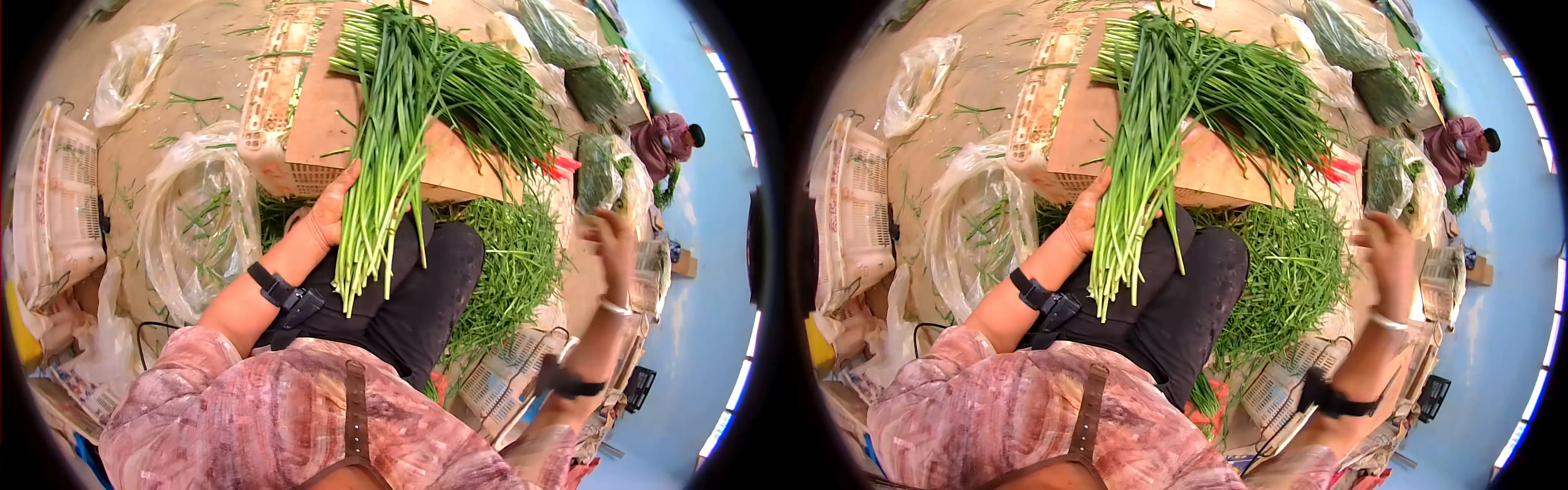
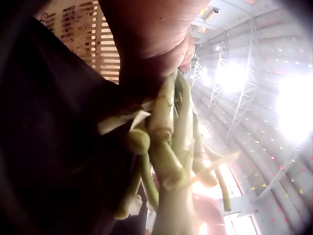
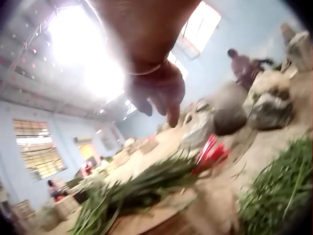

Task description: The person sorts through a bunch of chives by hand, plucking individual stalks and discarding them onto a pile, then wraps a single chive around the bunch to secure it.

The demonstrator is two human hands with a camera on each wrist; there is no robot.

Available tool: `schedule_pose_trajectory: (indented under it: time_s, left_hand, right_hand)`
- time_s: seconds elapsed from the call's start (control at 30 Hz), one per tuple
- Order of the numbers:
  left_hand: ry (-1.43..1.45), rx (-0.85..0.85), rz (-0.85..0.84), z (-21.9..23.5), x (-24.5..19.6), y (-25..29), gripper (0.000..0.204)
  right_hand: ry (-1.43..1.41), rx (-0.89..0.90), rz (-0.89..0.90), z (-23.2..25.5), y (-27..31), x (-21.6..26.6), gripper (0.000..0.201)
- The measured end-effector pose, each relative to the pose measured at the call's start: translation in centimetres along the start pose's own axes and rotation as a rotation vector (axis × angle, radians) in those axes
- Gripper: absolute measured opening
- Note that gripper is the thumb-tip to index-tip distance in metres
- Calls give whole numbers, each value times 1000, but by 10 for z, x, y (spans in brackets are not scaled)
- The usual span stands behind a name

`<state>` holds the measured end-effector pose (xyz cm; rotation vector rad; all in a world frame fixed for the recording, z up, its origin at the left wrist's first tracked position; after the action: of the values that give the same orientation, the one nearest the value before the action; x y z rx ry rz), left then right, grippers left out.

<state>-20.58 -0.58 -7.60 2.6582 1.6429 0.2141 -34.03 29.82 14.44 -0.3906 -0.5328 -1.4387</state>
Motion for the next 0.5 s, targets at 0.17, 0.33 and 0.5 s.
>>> schedule_pose_trajectory:
  time_s: [0.17,0.33,0.5]
  left_hand:
    - [3,112,75,-8,6,3,70]
    - [1,50,-21,0,1,5,66]
    - [-97,23,-88,-15,4,2,59]
  right_hand:
    - [-274,402,91,-202,43,59,40]
    - [-146,260,238,-250,53,86,54]
    - [-241,320,187,-260,64,102,48]
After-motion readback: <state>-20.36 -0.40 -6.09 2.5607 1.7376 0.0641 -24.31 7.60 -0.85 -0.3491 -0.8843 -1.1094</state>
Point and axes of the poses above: each hand's wrist, its own y-axis away from the middle knuckle, its own z-axis out of the back of the hand, x = y × z, the point moved 9 cm from there along -y, towards the middle knuckle, and after that the axes turned 2 degrees about z, right-handed, at the moved point
